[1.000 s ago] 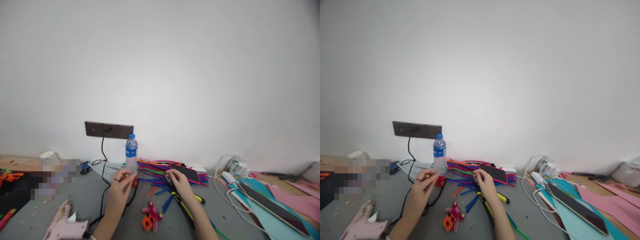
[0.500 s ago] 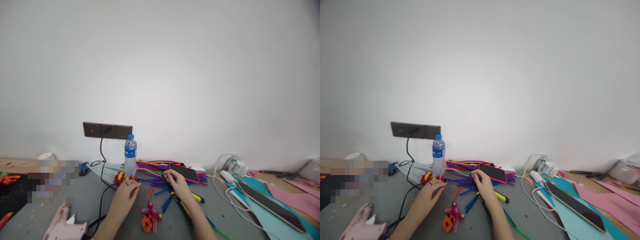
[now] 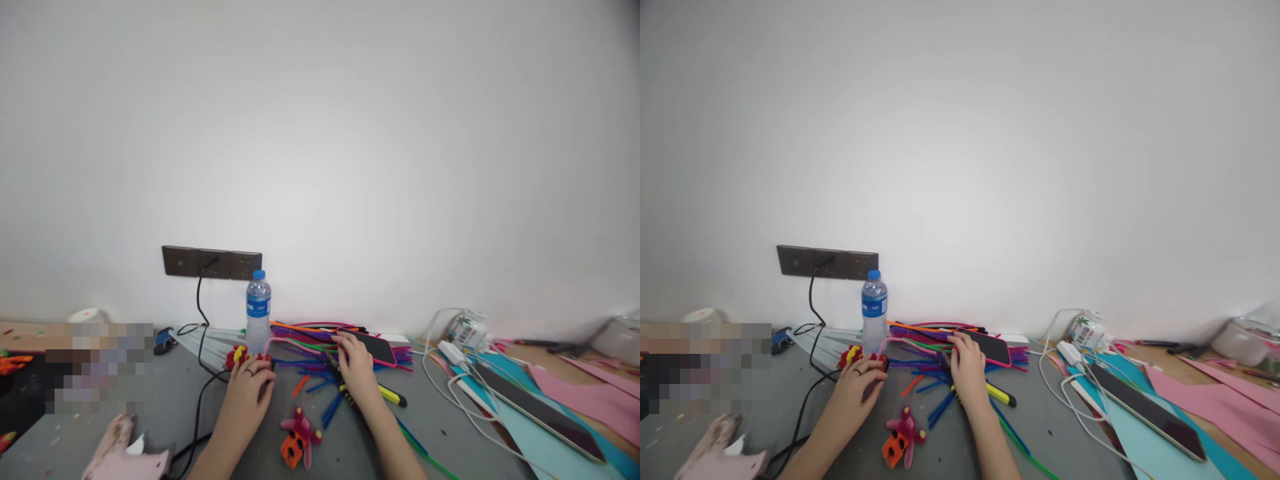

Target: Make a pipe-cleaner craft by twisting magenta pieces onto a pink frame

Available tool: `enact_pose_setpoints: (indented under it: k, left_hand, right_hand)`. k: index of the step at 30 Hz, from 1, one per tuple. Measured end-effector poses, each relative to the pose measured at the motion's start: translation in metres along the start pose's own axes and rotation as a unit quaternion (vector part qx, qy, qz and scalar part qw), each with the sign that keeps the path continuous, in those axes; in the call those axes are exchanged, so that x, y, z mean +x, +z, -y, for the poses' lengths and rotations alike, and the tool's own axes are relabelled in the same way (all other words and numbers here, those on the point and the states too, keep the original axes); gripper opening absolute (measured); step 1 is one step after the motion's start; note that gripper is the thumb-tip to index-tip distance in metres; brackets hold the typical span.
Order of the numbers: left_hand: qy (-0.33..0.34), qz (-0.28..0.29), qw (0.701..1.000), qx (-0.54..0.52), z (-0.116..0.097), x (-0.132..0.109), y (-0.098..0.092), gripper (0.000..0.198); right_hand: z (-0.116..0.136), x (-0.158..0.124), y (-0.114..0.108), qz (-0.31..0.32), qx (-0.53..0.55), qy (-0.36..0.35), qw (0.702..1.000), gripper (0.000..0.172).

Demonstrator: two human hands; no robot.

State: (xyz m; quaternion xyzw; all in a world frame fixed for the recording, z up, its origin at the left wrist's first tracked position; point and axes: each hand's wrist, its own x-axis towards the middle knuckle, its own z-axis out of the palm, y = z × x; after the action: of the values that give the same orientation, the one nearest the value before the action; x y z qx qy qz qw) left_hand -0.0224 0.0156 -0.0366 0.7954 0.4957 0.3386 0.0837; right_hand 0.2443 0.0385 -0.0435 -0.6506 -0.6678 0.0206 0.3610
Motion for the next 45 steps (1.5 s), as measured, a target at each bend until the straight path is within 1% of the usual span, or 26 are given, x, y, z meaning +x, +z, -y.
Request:
enact_pose_setpoints:
  k: [2,4,6,8,10,12,14,18,20,23,25,28,30,33,36,38,41,45]
  left_hand:
    - [-0.005,0.03,0.999,0.013,-0.001,0.001,0.0,0.03]
    - [-0.017,0.075,0.997,0.023,-0.003,0.001,-0.001,0.042]
    - [-0.033,0.115,0.992,0.029,-0.006,0.002,-0.003,0.048]
    - [-0.048,0.136,0.989,0.036,-0.01,0.002,-0.005,0.047]
    - [-0.054,0.138,0.988,0.049,-0.013,0.002,-0.007,0.045]
    - [-0.05,0.134,0.988,0.063,-0.016,0.002,-0.009,0.042]
    - [-0.04,0.125,0.989,0.07,-0.017,0.002,-0.01,0.038]
    - [-0.025,0.095,0.993,0.063,-0.018,0.001,-0.009,0.033]
    - [-0.023,0.079,0.995,0.054,-0.019,0.001,-0.009,0.032]
    - [-0.02,0.058,0.997,0.04,-0.019,0.0,-0.008,0.032]
    - [-0.011,0.04,0.999,0.028,-0.019,0.0,-0.008,0.032]
    - [0.022,0.007,1.0,-0.001,-0.02,0.0,-0.006,0.031]
    - [0.046,-0.011,0.999,-0.023,-0.021,-0.001,-0.005,0.03]
    - [0.06,-0.016,0.997,-0.044,-0.021,-0.001,-0.004,0.029]
    - [0.059,-0.005,0.997,-0.053,-0.02,0.0,-0.003,0.028]
    - [0.057,-0.001,0.997,-0.057,-0.02,0.0,-0.004,0.028]
    - [0.063,0.0,0.996,-0.059,-0.023,0.0,-0.004,0.029]
    - [0.063,-0.001,0.996,-0.065,-0.025,-0.001,-0.003,0.029]
  right_hand:
    - [0.005,0.0,0.002,0.015,-0.013,-0.015,1.0,0.039]
    - [0.014,0.0,0.006,0.035,-0.011,-0.035,0.999,0.04]
    - [0.022,0.002,0.011,0.053,-0.015,-0.05,0.997,0.042]
    - [0.03,0.007,0.016,0.065,-0.026,-0.056,0.996,0.044]
    - [0.035,0.016,0.021,0.07,-0.043,-0.06,0.995,0.044]
    - [0.039,0.026,0.024,0.073,-0.064,-0.066,0.993,0.04]
    - [0.044,0.036,0.028,0.079,-0.085,-0.077,0.99,0.033]
    - [0.052,0.049,0.036,0.093,-0.114,-0.097,0.984,0.021]
    - [0.055,0.051,0.039,0.091,-0.118,-0.096,0.984,0.02]
    - [0.056,0.05,0.042,0.078,-0.11,-0.079,0.988,0.024]
    - [0.053,0.048,0.043,0.068,-0.093,-0.062,0.991,0.026]
    - [0.042,0.044,0.04,0.058,-0.045,-0.041,0.996,0.027]
    - [0.033,0.042,0.037,0.054,-0.002,-0.033,0.998,0.022]
    - [0.022,0.041,0.032,0.053,0.061,-0.031,0.996,0.011]
    - [0.015,0.041,0.03,0.058,0.115,-0.051,0.99,0.007]
    - [0.013,0.041,0.029,0.063,0.141,-0.065,0.986,0.009]
    - [0.012,0.041,0.031,0.068,0.166,-0.077,0.981,0.018]
    - [0.012,0.04,0.031,0.058,0.195,-0.069,0.977,0.023]
